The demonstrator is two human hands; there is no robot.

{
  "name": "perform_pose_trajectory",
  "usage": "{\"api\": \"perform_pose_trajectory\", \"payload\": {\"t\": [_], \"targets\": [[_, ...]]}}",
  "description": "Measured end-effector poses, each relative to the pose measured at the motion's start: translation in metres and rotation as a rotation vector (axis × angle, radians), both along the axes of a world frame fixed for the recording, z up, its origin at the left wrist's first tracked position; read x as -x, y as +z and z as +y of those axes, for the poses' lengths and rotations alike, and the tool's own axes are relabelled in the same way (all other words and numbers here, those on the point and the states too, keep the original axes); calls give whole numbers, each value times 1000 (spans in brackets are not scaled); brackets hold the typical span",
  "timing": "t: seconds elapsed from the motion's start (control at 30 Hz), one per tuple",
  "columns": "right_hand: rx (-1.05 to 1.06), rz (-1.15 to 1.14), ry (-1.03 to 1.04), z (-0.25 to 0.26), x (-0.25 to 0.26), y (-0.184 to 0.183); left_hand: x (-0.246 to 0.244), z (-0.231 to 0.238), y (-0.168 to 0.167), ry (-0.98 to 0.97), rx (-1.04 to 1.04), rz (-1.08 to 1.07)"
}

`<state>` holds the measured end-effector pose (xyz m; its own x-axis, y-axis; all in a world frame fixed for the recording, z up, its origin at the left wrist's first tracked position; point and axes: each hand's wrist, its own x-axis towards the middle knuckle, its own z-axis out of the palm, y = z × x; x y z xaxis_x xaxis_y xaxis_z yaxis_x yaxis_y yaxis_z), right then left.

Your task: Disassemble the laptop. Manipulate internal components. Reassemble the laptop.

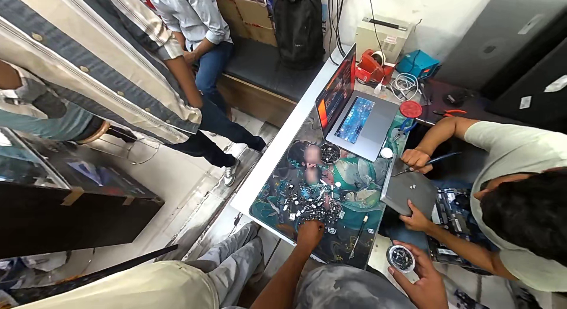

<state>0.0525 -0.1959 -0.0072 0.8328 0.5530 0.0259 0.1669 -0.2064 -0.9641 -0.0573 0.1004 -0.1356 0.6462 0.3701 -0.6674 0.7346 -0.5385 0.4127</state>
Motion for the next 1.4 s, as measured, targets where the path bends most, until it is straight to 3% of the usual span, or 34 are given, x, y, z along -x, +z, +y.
{"api": "perform_pose_trajectory", "payload": {"t": [0.27,0.6,0.93,1.13,1.4], "targets": [[8,-15,-15,-2,0,-3,-12,-10,13,-85,-85,100],[-14,-25,-12,-2,2,-6,-16,-7,12,6,-36,-17],[17,-27,-38,-10,1,0,-30,-9,4,-210,-75,-45],[2,-25,-46,-10,4,-5,-31,-3,14,-54,-84,-18],[-21,-35,-28,-7,1,-3,-52,-15,5,-145,-99,4]]}}
